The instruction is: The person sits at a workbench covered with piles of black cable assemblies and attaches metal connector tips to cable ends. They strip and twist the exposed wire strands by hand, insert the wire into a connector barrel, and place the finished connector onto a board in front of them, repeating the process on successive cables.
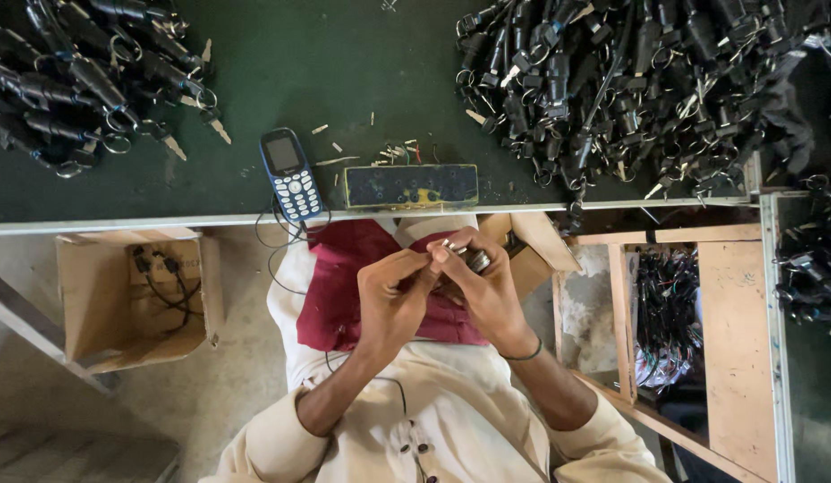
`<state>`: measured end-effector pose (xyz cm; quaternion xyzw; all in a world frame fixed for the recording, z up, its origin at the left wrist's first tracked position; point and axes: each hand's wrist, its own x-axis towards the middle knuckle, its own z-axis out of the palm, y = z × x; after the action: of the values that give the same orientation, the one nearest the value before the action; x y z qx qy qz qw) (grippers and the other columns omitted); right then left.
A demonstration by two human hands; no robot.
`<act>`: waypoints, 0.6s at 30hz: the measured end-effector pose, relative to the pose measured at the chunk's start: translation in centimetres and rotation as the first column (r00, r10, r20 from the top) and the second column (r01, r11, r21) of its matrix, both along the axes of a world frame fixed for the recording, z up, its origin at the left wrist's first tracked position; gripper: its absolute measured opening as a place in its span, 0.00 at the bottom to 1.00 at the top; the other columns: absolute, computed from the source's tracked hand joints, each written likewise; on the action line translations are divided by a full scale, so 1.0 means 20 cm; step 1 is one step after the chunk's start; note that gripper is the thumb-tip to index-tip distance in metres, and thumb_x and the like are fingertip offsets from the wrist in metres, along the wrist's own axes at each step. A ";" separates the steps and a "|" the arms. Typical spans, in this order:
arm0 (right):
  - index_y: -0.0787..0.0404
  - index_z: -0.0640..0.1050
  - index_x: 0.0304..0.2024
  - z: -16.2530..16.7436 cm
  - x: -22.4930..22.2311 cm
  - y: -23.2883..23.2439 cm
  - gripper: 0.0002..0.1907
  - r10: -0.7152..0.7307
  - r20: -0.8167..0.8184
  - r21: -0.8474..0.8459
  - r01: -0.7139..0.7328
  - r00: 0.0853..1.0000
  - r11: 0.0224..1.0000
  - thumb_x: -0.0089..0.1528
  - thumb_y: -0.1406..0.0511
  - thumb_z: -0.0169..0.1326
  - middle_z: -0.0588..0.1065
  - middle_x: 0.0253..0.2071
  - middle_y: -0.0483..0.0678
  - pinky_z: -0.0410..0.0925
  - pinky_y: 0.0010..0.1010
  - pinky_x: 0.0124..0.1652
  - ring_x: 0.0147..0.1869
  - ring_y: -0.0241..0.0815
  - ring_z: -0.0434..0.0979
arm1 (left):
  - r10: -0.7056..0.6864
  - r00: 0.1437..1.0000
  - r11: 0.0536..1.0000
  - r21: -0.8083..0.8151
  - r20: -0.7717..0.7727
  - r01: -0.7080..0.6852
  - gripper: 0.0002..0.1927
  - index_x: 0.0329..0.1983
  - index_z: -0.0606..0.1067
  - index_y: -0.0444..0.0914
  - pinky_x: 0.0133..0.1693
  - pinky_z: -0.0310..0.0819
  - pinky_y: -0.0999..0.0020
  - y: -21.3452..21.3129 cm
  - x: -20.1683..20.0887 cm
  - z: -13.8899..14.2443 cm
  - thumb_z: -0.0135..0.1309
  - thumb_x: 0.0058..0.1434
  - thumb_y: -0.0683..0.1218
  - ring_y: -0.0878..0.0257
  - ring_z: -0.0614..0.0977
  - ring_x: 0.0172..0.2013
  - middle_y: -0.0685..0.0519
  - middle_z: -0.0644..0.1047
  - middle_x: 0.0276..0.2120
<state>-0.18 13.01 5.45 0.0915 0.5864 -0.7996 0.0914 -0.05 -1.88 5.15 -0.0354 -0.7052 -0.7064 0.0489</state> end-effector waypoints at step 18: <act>0.63 0.75 0.45 -0.13 -0.16 0.13 0.07 0.255 0.201 0.050 -0.270 0.946 0.961 0.68 0.66 0.56 0.77 0.36 0.42 0.59 0.19 0.27 0.32 0.25 0.70 | -0.014 0.963 0.995 0.099 0.270 -0.014 0.05 0.39 0.82 0.29 0.28 0.69 0.77 0.04 -0.06 -0.23 0.61 0.64 0.39 0.74 0.74 0.26 0.56 0.78 0.23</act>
<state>-3.41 15.60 2.86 0.0930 0.6121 -0.7445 0.2500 -1.25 -1.16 0.62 0.0636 -0.6691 -0.7390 -0.0459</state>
